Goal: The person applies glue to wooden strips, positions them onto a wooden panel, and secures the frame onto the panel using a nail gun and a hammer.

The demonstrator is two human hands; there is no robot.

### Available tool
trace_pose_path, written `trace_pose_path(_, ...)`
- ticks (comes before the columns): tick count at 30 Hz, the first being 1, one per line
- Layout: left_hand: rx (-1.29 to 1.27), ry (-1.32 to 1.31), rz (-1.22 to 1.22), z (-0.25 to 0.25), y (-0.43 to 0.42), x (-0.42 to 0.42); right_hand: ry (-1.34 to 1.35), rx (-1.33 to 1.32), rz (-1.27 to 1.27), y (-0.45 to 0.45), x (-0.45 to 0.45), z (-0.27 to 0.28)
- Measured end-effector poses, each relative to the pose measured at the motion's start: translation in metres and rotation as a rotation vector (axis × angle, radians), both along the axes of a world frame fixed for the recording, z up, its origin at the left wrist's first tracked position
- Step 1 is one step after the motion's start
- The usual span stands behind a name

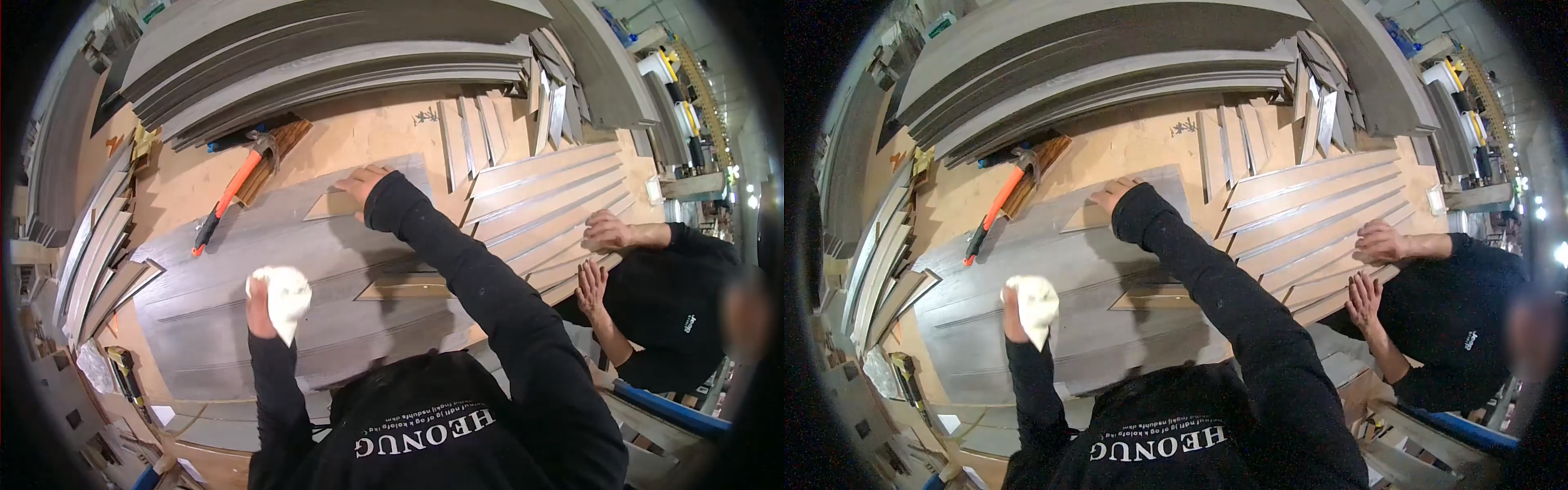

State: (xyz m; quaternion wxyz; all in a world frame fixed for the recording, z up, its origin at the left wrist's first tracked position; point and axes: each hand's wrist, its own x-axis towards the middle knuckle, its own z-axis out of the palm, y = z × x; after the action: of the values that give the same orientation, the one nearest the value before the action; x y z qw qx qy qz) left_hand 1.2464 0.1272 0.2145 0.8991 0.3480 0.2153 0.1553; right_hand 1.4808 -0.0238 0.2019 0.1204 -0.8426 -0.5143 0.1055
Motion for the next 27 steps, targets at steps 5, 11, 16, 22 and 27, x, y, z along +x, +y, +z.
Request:
trace_pose_path(5,0.828,0.261,-0.075,0.021,0.011,0.073,0.084,-0.024,-0.220,-0.045,0.010,0.010)
trace_pose_path(11,1.119,0.259,-0.246,0.016,-0.014,0.145,0.154,0.246,-0.282,-0.070,0.020,-0.021)
trace_pose_path(16,1.232,0.219,-0.357,0.007,-0.034,0.169,0.203,0.207,-0.274,-0.074,0.025,-0.035)
trace_pose_path(22,1.373,0.217,-0.376,0.007,-0.044,0.182,0.300,0.066,-0.199,-0.077,0.038,-0.039)
trace_pose_path(27,1.394,0.219,-0.416,0.005,-0.045,0.185,0.274,0.149,-0.251,-0.077,0.029,-0.029)
